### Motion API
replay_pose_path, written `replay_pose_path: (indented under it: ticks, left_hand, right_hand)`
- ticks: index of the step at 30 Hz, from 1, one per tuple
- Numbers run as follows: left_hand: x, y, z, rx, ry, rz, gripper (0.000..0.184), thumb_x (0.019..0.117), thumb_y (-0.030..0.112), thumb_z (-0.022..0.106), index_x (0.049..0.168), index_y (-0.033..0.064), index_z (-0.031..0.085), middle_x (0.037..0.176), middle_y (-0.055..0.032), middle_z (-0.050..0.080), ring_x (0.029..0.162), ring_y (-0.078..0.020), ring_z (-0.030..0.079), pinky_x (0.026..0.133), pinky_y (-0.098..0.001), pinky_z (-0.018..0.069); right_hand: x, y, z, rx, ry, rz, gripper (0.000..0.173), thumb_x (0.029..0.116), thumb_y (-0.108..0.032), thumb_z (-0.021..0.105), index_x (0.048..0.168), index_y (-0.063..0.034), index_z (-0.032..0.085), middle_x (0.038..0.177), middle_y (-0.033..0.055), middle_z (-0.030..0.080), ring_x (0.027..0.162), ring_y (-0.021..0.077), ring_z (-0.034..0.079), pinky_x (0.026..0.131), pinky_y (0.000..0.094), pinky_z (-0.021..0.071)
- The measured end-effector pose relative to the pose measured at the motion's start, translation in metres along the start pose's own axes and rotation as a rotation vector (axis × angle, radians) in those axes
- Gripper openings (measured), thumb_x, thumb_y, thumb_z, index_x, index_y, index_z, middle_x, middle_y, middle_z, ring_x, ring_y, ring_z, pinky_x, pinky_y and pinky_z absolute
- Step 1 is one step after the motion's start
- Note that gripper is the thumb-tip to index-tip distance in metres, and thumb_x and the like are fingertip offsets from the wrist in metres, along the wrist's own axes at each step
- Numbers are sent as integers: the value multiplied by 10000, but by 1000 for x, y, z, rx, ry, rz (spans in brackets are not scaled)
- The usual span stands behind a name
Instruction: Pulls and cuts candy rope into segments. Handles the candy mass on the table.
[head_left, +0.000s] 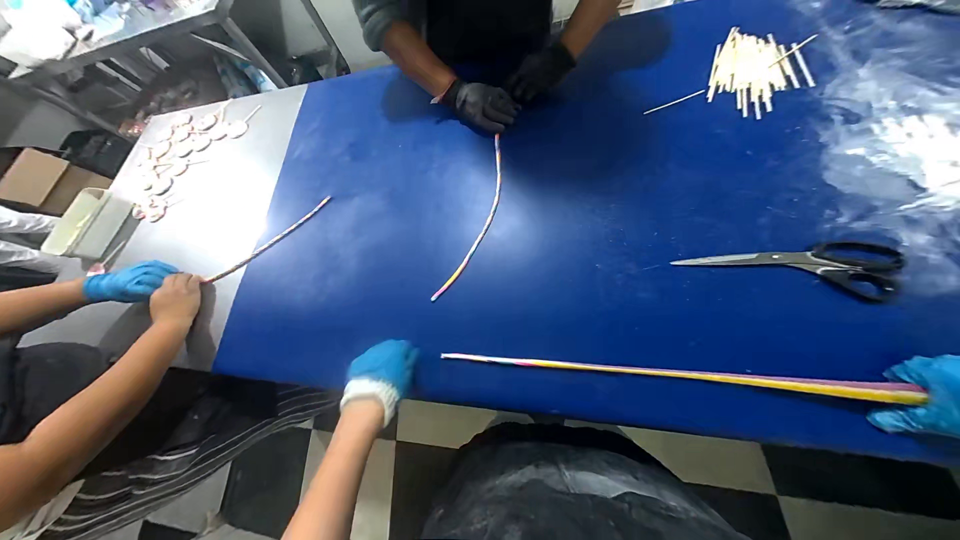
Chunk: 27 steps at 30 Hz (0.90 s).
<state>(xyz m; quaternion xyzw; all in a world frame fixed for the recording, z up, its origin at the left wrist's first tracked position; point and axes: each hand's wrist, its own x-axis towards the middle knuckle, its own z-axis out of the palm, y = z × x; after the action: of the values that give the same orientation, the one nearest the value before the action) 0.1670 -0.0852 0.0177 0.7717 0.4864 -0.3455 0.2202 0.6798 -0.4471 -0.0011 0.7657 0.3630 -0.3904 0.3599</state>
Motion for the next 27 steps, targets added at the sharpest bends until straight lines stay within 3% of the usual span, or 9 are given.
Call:
replay_pose_path:
  ticks: [3,6,12,16,18,20,22,24,27]
  left_hand:
    - [-12,29,71,77,567,155,542,1038,450,485,1396,66,619,1420,-181,619,1355,-377,557,1147,-623,383]
    - [5,95,113,38,755,347,1005,962,757,354,1515,-78,428,1556,-318,429,1482,-487,369,1221,-672,227]
    - [119,154,-4,10,666,10,996,983,753,240,1625,-7,203,1685,-280,179,1570,-470,133,1252,-660,122]
    - [151,206,-55,-82,869,167,746,1041,581,355,1535,30,441,1590,-228,424,1501,-412,361,1227,-620,250]
    - [102,293,-36,-110,772,480,501,1031,453,517,1332,76,650,1352,-190,643,1307,-358,580,1124,-556,441]
    - [39,389,31,27,513,924,435,944,549,617,1215,221,708,1114,-61,742,1074,-257,698,936,-516,573]
    - [-14,458,96,100,270,1123,532,965,463,648,1394,150,615,1143,-131,736,1085,-343,694,918,-569,556]
    - [-28,473,108,84,129,1083,378,1050,296,547,1347,71,614,1130,-180,733,1083,-378,698,902,-568,561]
    - [-8,421,74,57,-1,984,419,1098,399,419,1246,85,653,1127,-166,729,1092,-366,699,863,-602,563]
  right_hand:
    - [9,18,13,20,63,-97,613,884,-601,730,1159,-53,725,1133,197,726,1138,384,669,1000,567,494]
    - [14,26,22,57,120,-142,618,851,-637,742,1128,-84,740,1106,165,736,1119,366,671,1004,566,483]
    - [9,23,17,57,113,-172,646,862,-684,682,1141,-104,731,1163,157,725,1182,361,646,1063,564,443]
    - [8,25,22,112,155,-229,642,863,-684,679,1099,-89,728,1130,165,725,1157,370,647,1064,571,431]
    - [10,27,24,139,173,-246,647,858,-693,675,1087,-90,728,1118,154,728,1151,362,648,1064,563,428]
    - [12,28,28,154,165,-252,629,851,-682,687,1102,-107,729,1115,138,730,1150,346,648,1072,555,421]
    - [16,32,35,164,179,-280,509,832,-574,754,1089,-134,748,1090,116,737,1122,337,656,1060,565,431]
    - [18,36,36,150,151,-323,534,808,-569,780,1153,-165,730,1137,93,730,1144,309,652,1054,543,444]
    - [-1,43,10,467,234,-341,584,842,-473,826,1273,-109,675,1211,163,687,1153,338,646,1010,562,501]
